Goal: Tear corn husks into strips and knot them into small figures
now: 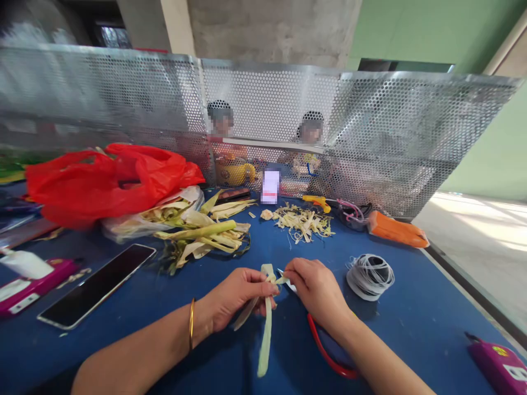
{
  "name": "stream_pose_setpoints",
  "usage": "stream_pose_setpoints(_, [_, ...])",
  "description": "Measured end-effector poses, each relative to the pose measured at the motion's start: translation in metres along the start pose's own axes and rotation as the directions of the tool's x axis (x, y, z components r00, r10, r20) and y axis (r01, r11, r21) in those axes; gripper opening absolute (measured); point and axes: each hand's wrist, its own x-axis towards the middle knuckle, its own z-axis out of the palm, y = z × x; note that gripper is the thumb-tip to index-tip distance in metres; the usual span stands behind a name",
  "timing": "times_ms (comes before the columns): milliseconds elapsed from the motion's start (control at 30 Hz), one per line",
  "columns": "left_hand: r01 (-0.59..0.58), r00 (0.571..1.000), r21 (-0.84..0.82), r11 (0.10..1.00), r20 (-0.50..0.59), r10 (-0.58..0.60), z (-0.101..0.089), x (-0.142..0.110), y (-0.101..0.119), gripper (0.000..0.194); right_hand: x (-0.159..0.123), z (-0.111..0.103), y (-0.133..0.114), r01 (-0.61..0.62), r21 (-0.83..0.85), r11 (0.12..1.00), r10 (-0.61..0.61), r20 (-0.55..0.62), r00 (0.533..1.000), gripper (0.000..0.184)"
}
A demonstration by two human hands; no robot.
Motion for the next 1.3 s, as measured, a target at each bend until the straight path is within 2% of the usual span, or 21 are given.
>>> stream_pose_setpoints(100, [0.004, 0.999, -0.026, 1.000, -0.045, -0.005, 0.000, 0.000, 0.002, 0.030, -0.002, 0.001, -0.002, 0.088, -0.155, 0.984, -0.114, -0.169, 0.979, 0.020])
stream_pose_setpoints(200, [0.005, 0.998, -0.096, 0.995, -0.061, -0.011, 0.001, -0.002, 0.005, 0.032, -0.006, 0.000, -0.012, 0.230, -0.277, 0.933, -0.317, -0.330, 0.889, 0.016])
stream_pose_setpoints(267, [0.001, 1.000, -0.179, 0.984, -0.022, -0.005, 0.001, -0.003, 0.007, 0.031, -0.011, 0.000, -0.020, 0.380, -0.337, 0.861, -0.479, -0.289, 0.829, 0.018])
stream_pose_setpoints(333, [-0.015, 0.999, -0.239, 0.971, 0.031, 0.023, 0.001, -0.004, 0.008, 0.027, -0.016, 0.004, -0.026, 0.524, -0.404, 0.750, -0.615, -0.132, 0.778, 0.023])
stream_pose_setpoints(400, [-0.033, 0.997, -0.252, 0.967, 0.059, 0.049, 0.001, -0.003, 0.007, 0.028, -0.019, 0.011, -0.029, 0.611, -0.470, 0.637, -0.676, 0.040, 0.735, 0.027])
stream_pose_setpoints(433, [-0.041, 0.996, -0.246, 0.968, 0.064, 0.058, 0.001, -0.003, 0.006, 0.029, -0.019, 0.014, -0.030, 0.629, -0.498, 0.597, -0.682, 0.096, 0.725, 0.029])
stream_pose_setpoints(500, [-0.052, 0.996, -0.227, 0.972, 0.053, 0.065, 0.001, -0.001, 0.005, 0.031, -0.019, 0.019, -0.029, 0.631, -0.537, 0.561, -0.680, 0.136, 0.721, 0.031])
stream_pose_setpoints(733, [-0.102, 0.995, -0.204, 0.974, -0.028, 0.098, 0.004, -0.002, 0.004, 0.023, -0.019, 0.020, -0.028, 0.638, -0.518, 0.569, -0.719, 0.063, 0.692, 0.032])
stream_pose_setpoints(967, [-0.086, 0.995, -0.274, 0.958, -0.067, 0.071, 0.003, -0.001, 0.003, 0.016, -0.023, 0.023, -0.032, 0.728, -0.427, 0.536, -0.788, 0.057, 0.614, 0.028])
stream_pose_setpoints(1167, [-0.111, 0.993, -0.258, 0.960, -0.064, 0.097, 0.000, 0.001, 0.002, 0.016, -0.021, 0.022, -0.031, 0.717, -0.372, 0.590, -0.768, 0.016, 0.641, 0.027])
stream_pose_setpoints(1300, [-0.101, 0.994, -0.265, 0.959, -0.057, 0.089, 0.001, 0.001, 0.000, 0.019, -0.021, 0.024, -0.032, 0.733, -0.336, 0.591, -0.768, 0.044, 0.639, 0.025])
